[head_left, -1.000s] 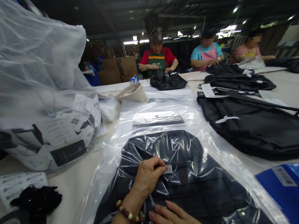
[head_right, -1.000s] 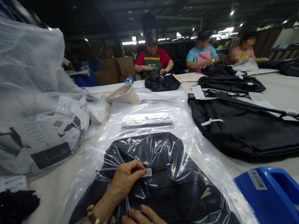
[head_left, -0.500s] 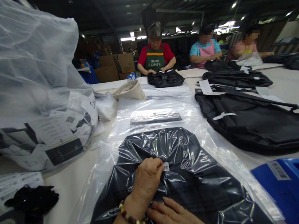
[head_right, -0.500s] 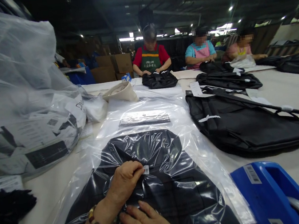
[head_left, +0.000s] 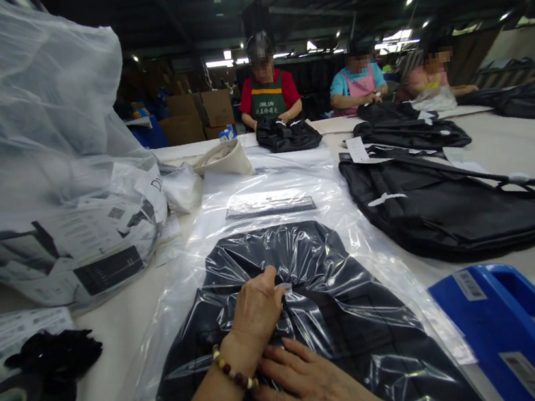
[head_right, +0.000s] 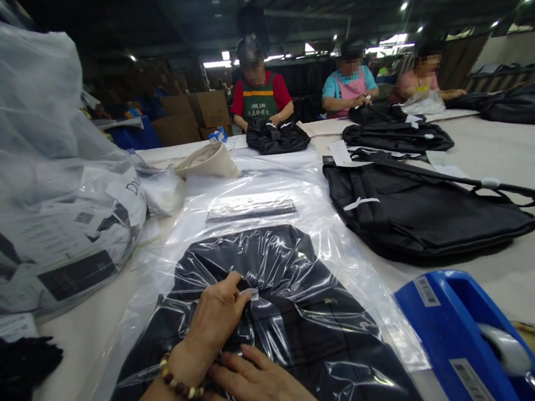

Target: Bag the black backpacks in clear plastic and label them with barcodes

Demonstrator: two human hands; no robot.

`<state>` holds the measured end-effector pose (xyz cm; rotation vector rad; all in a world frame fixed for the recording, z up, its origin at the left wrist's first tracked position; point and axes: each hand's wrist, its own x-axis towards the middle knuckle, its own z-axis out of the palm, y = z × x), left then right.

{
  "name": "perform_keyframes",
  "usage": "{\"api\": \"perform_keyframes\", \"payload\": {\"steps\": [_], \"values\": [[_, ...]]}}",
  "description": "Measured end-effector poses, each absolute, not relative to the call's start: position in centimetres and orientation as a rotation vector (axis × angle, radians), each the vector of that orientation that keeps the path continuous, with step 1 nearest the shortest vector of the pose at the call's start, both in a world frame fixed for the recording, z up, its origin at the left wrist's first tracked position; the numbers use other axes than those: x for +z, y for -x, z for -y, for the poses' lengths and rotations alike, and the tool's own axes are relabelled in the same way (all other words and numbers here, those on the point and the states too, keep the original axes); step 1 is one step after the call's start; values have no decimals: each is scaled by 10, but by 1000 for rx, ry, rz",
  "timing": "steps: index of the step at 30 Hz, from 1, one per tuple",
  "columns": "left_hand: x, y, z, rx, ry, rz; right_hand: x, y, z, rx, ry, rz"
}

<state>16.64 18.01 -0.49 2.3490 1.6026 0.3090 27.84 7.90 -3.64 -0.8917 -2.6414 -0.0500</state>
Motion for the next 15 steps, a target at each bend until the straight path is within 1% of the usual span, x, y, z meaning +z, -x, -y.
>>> {"api": "perform_keyframes", "payload": {"steps": [7,11,13,15], "values": [[5,-174,-179,153,-2351,-1758,-29,-284,-75,399,880,2668],[11,-171,-179,143,-2391,-1834,-28,-283,-75,495,853,2641],[14,-167,-177,217,-2445,-1767,-29,-283,-74,507,866,2620],[15,-163,-172,304,-2568,-1589,-31,-282,-73,504,874,2593]]}}
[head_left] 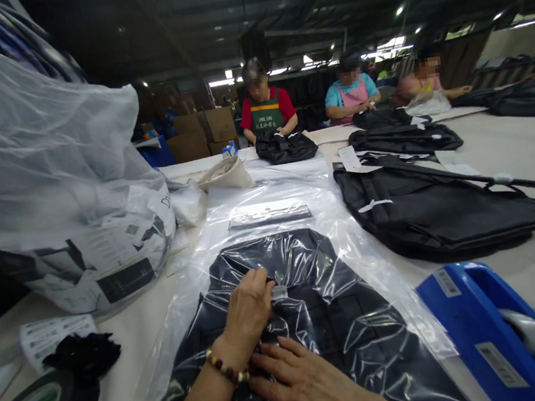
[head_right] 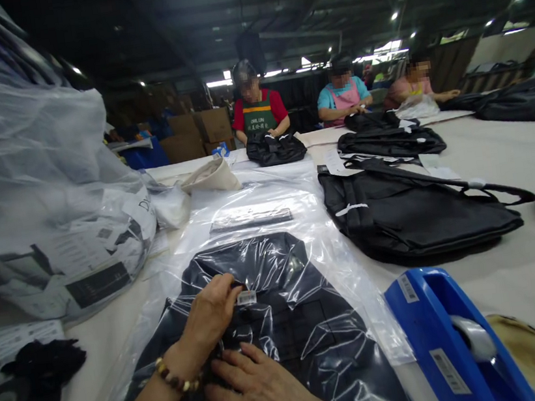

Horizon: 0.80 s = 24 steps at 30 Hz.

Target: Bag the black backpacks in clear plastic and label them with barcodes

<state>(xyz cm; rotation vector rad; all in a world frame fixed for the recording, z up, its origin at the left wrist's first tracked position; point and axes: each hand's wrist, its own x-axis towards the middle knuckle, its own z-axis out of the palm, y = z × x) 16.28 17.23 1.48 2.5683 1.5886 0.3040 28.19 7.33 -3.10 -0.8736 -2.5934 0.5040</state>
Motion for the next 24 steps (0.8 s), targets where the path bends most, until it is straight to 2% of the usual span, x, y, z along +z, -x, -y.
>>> {"api": "perform_keyframes", "payload": {"steps": [5,9,15,24], "values": [[-4,-160,-152,212,-2806,-1158,-42,-277,-75,442,806,2542],[-15,-161,-143,-2,-2762,-1286,-50,-276,-75,416,791,2529],[-5,-162,-142,-147,-2698,-1369,-42,-280,-72,501,792,2519],[-7,-159,-134,-93,-2627,-1425,-20,-278,-63,589,879,2581]]}}
